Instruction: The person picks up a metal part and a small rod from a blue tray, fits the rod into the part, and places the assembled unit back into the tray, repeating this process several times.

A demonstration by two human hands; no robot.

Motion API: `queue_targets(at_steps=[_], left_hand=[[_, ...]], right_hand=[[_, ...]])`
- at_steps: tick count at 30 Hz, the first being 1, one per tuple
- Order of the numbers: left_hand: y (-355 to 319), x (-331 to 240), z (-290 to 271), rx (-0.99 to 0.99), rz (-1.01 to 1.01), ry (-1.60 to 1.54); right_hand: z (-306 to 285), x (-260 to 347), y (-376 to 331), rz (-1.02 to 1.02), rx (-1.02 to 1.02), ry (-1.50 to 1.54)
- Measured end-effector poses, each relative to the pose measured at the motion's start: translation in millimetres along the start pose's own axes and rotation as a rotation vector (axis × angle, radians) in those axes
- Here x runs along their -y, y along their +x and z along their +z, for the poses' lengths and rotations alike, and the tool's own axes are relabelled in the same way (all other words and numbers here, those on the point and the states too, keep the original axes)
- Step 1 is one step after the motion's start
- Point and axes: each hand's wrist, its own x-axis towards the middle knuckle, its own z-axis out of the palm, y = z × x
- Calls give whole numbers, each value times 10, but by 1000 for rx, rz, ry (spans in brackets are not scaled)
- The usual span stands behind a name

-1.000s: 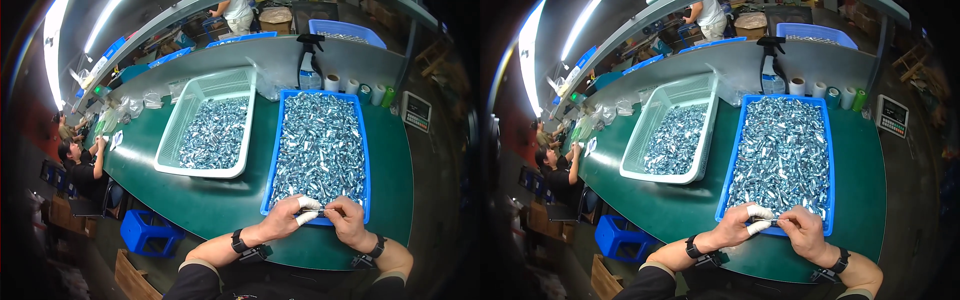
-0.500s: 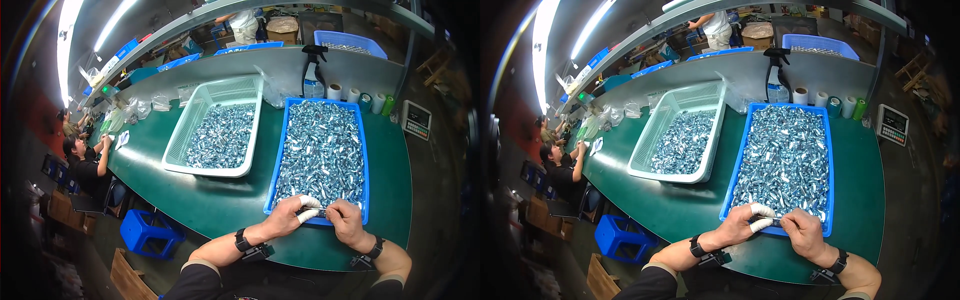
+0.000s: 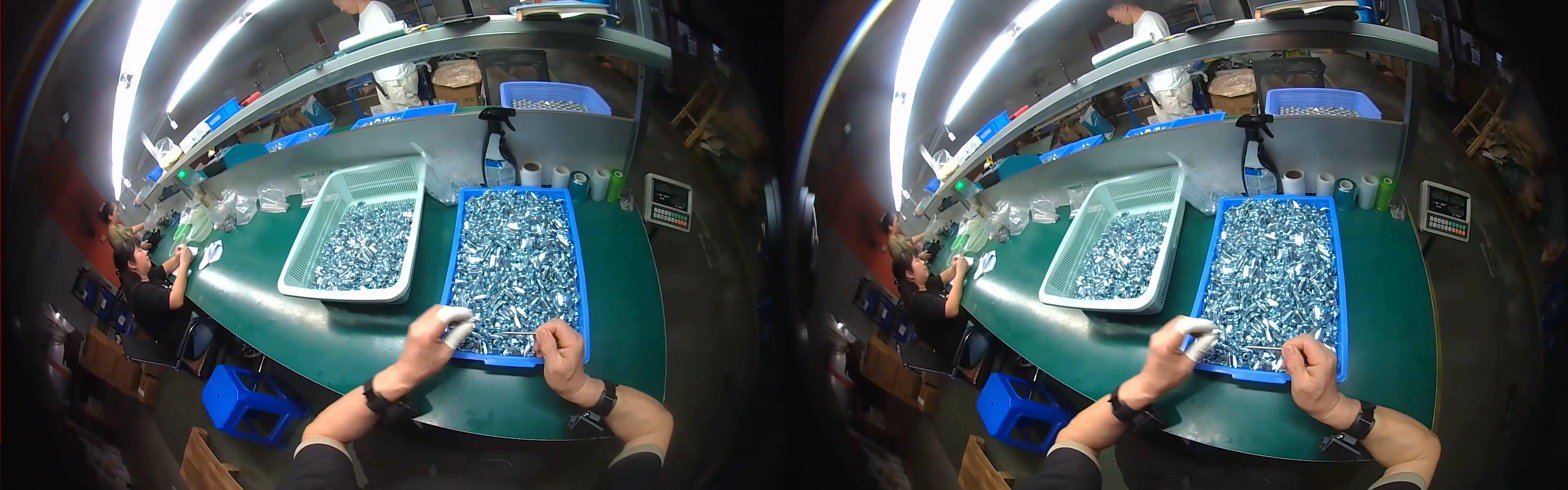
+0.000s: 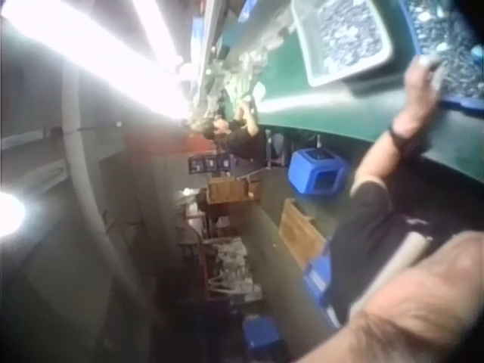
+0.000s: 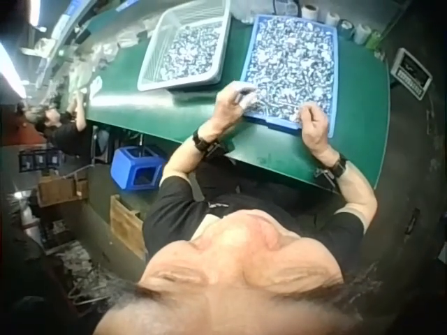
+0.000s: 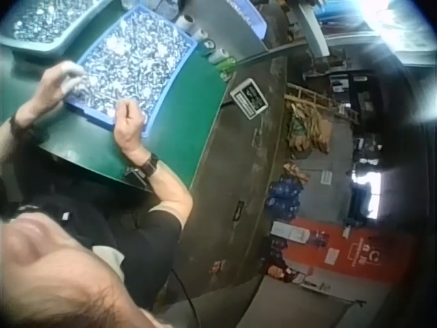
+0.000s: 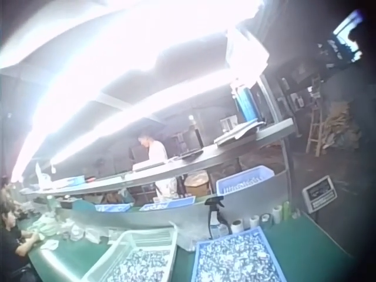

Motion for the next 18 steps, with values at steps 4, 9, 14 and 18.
queue_targets(at_steps=[4,9,14,18], left_hand=[[230,248,-616,-183,106,336],[525,156,-847,-203,178,645],[263,229,-300,498,175,541],[278,323,-146,566,218,654]], right_hand=[[26,-35,5,-41,1,-7],[5,-20,-23,-31,19,6],[26,12,26,-43,27,5],[30,38,30,-116,16,-26]])
